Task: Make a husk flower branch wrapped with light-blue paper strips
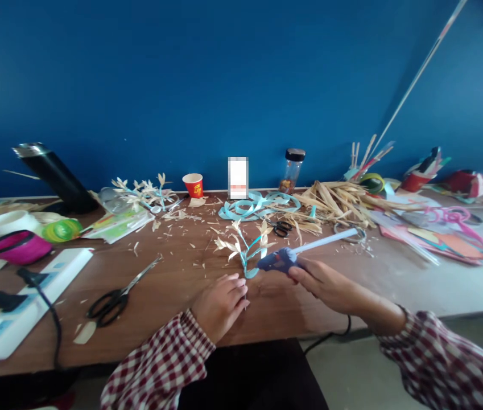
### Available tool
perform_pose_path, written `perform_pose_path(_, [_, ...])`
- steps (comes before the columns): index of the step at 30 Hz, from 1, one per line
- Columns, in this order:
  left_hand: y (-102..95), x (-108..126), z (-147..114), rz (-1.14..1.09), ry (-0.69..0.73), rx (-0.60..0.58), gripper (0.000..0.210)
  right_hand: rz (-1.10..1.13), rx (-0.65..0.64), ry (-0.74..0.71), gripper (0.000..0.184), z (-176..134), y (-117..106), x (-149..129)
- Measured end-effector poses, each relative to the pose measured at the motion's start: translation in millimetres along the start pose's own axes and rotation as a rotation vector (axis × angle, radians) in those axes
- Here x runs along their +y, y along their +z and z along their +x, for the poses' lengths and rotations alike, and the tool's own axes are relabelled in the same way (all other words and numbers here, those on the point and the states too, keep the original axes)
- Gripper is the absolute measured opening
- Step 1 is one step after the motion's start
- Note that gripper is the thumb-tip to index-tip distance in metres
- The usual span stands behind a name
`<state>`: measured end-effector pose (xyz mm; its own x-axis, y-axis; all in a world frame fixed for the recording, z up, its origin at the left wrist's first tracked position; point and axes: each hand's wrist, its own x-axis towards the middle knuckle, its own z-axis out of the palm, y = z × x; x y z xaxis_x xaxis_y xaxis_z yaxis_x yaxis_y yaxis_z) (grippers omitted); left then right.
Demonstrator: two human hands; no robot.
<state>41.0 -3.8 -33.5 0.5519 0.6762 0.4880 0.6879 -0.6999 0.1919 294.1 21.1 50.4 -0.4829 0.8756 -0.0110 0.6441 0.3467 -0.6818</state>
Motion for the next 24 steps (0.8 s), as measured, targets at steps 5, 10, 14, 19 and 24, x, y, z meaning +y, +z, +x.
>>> perform_pose_path(5, [-0.7,-1.1,0.4,-0.013,0.004,0.01,0.016,-0.238,0.194,0.037,0.027,-21.3,-7.7,21.5])
perform_pose_path(10, [1.7,-4.6,0.2,0.013,0.034,0.041,0.019,-0.705,0.42,0.216,0.029,-31.6,-20.9,69.1])
perform_pose_path(14, [3.5,-5.6,0.3,0.039,0.057,0.046,0.021,-0.908,0.509,0.445,0.032,-30.5,-37.1,108.9])
perform_pose_path(19, [4.7,-6.6,-1.2,0.058,0.062,0.042,0.022,-0.972,0.495,0.513,0.035,-27.2,-45.7,128.3])
perform_pose_path(24, [5.4,-9.1,-1.9,0.058,0.069,0.039,0.022,-0.952,0.487,0.541,0.04,-24.8,-46.4,133.0])
